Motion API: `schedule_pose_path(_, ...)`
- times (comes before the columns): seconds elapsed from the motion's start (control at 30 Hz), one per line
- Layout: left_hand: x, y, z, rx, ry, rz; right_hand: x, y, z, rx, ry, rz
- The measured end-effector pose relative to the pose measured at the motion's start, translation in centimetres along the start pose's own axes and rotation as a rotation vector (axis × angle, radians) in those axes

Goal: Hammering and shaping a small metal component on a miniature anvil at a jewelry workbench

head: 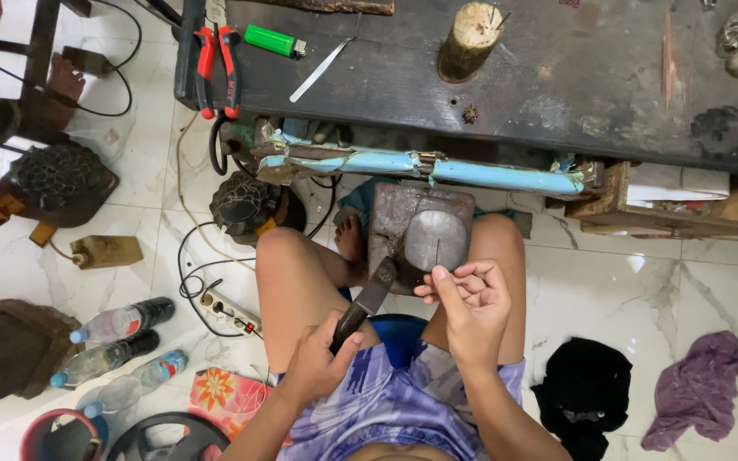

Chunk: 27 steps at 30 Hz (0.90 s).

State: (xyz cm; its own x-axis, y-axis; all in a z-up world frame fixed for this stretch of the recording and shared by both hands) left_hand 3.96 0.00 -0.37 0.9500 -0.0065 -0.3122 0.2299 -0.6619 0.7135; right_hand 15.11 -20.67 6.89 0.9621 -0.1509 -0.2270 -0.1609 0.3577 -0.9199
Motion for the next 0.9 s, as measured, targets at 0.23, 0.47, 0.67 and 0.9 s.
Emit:
schedule_pose_path(0.23,-2.5,5.3,-1.9,-0.096,0.07,-0.142,-1.4,1.0,1.2,0.046,0.0,0.032)
schedule_pose_path(0.47,-4.0,13.2,-4.8,-0.079,0.016,-0.114,-1.8,3.8,0.8,0.107,0.0,-0.121)
schedule_pose_path(0.67,-2.3,12.9,-3.2,-0.03,-0.052,-0.176,-1.9,4.2,1.1,0.121,0.017,-0.119)
schedule_pose_path(0.9,-4.3,13.1,-3.4,0.014,-0.094,-0.373,-1.9,4.1,1.0,0.201,-0.009,-0.068)
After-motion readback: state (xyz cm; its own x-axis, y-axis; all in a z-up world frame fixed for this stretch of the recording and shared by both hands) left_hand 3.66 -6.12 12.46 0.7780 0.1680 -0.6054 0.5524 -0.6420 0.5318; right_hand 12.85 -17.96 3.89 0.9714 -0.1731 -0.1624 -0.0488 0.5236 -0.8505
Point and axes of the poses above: each hand's wrist, its own x-axis towards the middle knuckle, its own z-axis out of the palm, y = z × x, the point moved 4 cm from there along x, towards the middle knuckle, and after that the axes turned 8 degrees about x, right-handed, at the moved point
